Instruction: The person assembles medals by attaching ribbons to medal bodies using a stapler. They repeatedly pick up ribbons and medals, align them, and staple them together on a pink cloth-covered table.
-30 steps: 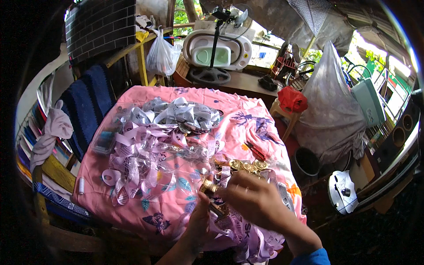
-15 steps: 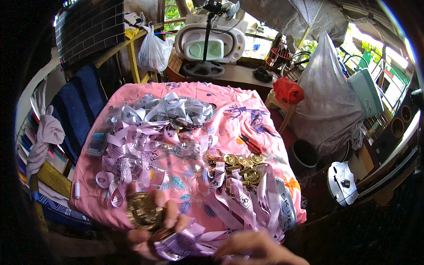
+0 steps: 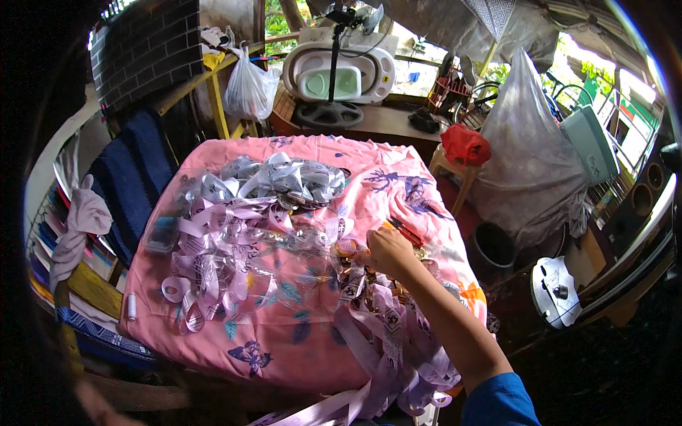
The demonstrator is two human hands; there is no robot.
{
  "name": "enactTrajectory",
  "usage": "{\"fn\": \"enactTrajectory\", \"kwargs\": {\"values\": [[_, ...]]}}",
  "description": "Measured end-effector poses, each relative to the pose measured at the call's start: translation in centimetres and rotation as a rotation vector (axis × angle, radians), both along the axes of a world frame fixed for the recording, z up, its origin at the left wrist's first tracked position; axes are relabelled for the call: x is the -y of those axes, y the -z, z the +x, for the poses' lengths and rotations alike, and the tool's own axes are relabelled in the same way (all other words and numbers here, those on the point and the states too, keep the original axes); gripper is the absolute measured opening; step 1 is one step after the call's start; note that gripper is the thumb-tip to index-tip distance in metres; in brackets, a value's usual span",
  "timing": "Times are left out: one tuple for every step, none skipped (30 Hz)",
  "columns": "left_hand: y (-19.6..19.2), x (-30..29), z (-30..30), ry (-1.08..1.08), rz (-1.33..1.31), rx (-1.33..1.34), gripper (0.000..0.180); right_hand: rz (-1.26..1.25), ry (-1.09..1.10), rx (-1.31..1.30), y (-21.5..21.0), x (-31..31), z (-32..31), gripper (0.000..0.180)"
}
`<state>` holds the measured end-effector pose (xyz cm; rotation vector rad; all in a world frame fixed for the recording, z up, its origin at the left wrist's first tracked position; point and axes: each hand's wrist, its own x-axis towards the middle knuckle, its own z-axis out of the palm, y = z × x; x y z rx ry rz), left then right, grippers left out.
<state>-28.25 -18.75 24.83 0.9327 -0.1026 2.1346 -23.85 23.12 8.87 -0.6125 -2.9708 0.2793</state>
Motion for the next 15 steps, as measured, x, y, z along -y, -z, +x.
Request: {"fn": "enactTrajectory", "kwargs": {"values": [[1.0, 3.2, -2.5, 0.166, -0.179, -0.012, 0.029, 0.014, -0.07, -0.092, 1.3, 0.2, -0.8, 0.05], [2.8, 3.2, -3.0, 0.21, -0.291, 0.072, 0.029, 0.034, -0.124, -0.172, 2.0, 0.1, -1.2, 0.052], [4.2, 3.8, -2.9, 0.235, -0.399, 0.16, 0.03, -0.025, -0.069, -0.062, 1.3, 1.3, -2.2, 0.057], [6.1, -0.1, -1.6, 0.151, -0.438, 0.342, 0.035, -0.032, -0.041, -0.092, 1.9, 1.4, -2.6, 0.059], [6.7, -2.8, 0.6, -0.058, -0.501, 0.406, 0.04, -0.04, -0.014, -0.124, 2.9, 1.5, -3.0, 0.06], [6.3, -6.9, 2.8, -0.25, -0.591, 0.451, 0.045, -0.043, 0.033, -0.157, 3.9, 0.8, -2.8, 0.062], [8.3, -8.0, 1.7, -0.003, -0.686, 0.467, 0.051, -0.057, 0.093, -0.167, 4.5, 0.6, -2.9, 0.063], [10.2, -9.5, 2.4, 0.009, -0.678, 0.508, 0.054, -0.069, 0.154, -0.179, 4.9, 0.3, -3.1, 0.065], [11.8, -10.0, 2.9, 0.131, -0.645, 0.551, 0.052, -0.131, 0.165, -0.194, 4.8, 0.6, -3.7, 0.065], [12.8, -10.9, 3.8, 0.153, -0.704, 0.725, 0.048, -0.185, 0.187, -0.214, 4.5, 0.4, -4.0, 0.065], [12.9, -11.7, 4.5, 0.141, -0.734, 0.671, 0.045, -0.251, 0.183, -0.236, 3.5, 0.4, -3.9, 0.064], [12.9, -12.5, 5.1, 0.133, -0.763, 0.616, 0.042, -0.315, 0.183, -0.26, 2.4, 0.0, -3.3, 0.062], [12.7, -13.2, 5.6, 0.099, -0.816, 0.559, 0.04, -0.384, 0.182, -0.282, 1.2, -0.2, -2.6, 0.061], [12.5, -13.5, 5.9, 0.05, -0.87, 0.506, 0.039, -0.372, 0.17, -0.287, -0.1, 0.2, -2.3, 0.058], [12.2, -13.8, 6.2, -0.006, -0.875, 0.424, 0.037, -0.377, 0.205, -0.298, -1.4, 0.7, -1.5, 0.055]]}}
